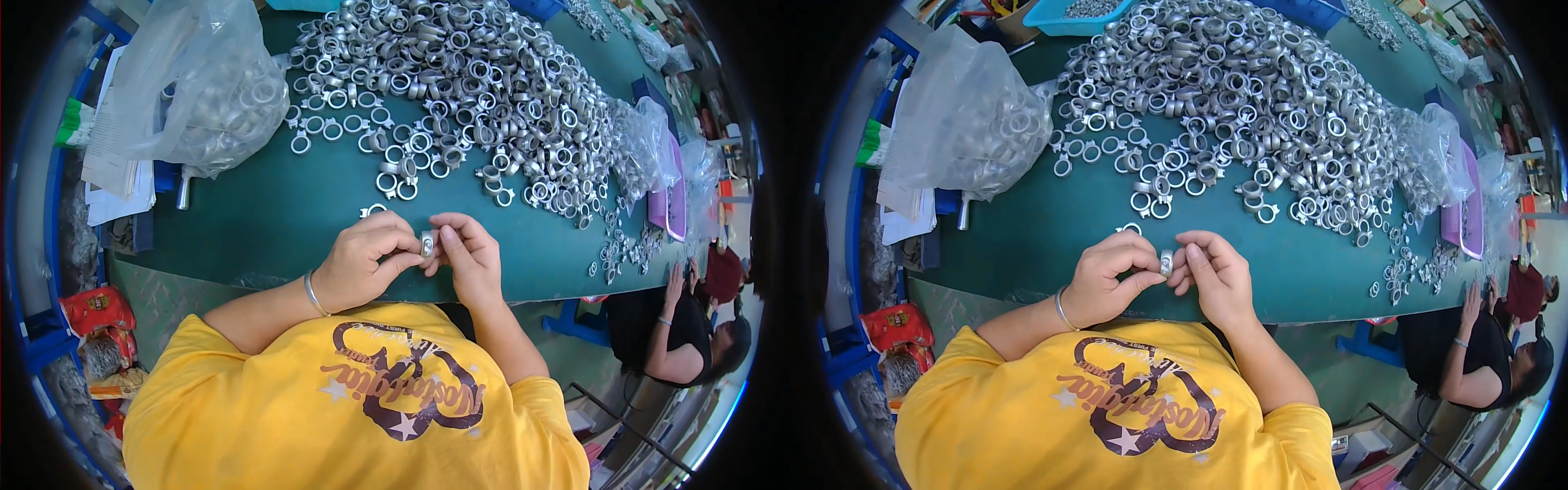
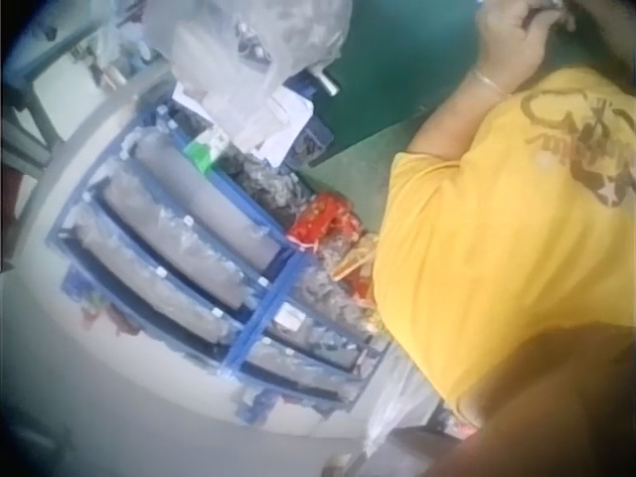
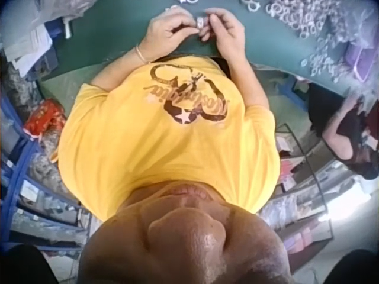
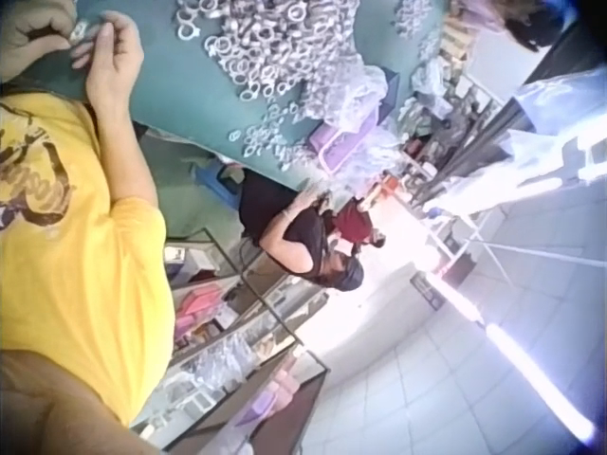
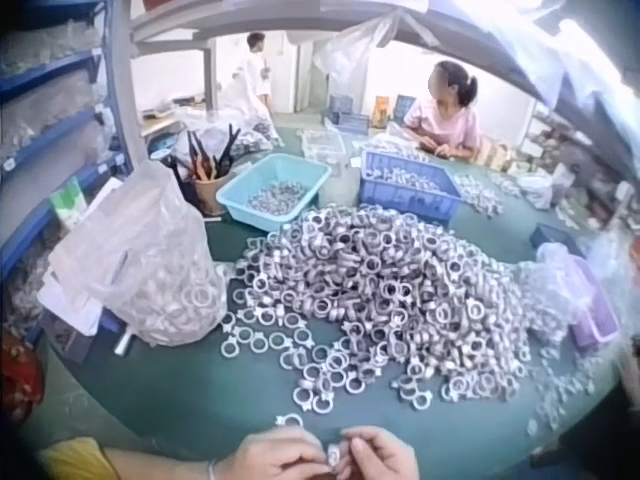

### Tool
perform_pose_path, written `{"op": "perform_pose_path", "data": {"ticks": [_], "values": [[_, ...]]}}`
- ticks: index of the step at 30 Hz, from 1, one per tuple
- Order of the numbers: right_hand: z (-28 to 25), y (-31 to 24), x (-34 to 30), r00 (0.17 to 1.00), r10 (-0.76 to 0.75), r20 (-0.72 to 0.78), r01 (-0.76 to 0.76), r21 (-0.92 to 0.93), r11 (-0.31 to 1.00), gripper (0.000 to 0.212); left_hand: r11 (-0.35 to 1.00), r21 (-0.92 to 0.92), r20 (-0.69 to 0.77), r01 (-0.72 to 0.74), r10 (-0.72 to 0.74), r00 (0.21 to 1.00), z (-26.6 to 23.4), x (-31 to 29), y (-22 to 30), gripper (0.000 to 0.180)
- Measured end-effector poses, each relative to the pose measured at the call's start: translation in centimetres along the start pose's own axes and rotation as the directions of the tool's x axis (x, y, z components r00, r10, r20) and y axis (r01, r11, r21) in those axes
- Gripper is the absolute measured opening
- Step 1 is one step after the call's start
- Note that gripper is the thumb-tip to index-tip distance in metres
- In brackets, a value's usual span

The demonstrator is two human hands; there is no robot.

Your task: The person assembles metal components by hand, inserting small metal pins into ring-shaped parts and placing the finished assemblies onto the work table.

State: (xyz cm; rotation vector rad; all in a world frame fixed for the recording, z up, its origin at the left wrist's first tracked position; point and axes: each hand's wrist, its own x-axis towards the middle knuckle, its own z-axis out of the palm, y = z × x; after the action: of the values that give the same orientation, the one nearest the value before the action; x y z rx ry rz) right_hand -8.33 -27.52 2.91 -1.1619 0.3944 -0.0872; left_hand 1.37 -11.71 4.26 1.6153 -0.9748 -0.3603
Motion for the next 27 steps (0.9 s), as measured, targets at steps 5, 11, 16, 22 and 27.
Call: {"op": "perform_pose_path", "data": {"ticks": [5, 11, 16, 22, 27], "values": [[-0.4, 0.1, 0.1, 0.991, 0.082, 0.105, -0.086, 0.026, 0.996, 0.024, 0.990, 0.079, 0.041, -0.113, 0.110, 0.993, 0.0, 0.4, -0.4, 0.011], [-0.7, 0.4, -0.1, 0.983, 0.126, 0.131, -0.158, 0.274, 0.949, 0.024, 0.999, -0.035, 0.032, 0.021, -0.019, 0.999, 0.4, 0.2, 0.0, 0.011], [-1.0, 0.9, -0.2, 0.981, 0.138, 0.137, -0.175, 0.309, 0.935, 0.022, 0.991, -0.088, 0.051, 0.101, -0.097, 0.994, 0.6, 0.1, -0.2, 0.010], [-1.0, 1.1, -0.4, 0.991, 0.123, 0.057, -0.133, 0.223, 0.966, 0.020, 0.978, -0.107, 0.042, 0.178, -0.175, 0.984, 0.7, 0.4, 0.1, 0.012], [-1.4, 1.4, -0.5, 0.993, 0.107, 0.044, -0.114, 0.200, 0.973, 0.018, 0.996, -0.004, 0.020, 0.085, -0.085, 0.996, 0.8, 0.5, -0.3, 0.014]]}}
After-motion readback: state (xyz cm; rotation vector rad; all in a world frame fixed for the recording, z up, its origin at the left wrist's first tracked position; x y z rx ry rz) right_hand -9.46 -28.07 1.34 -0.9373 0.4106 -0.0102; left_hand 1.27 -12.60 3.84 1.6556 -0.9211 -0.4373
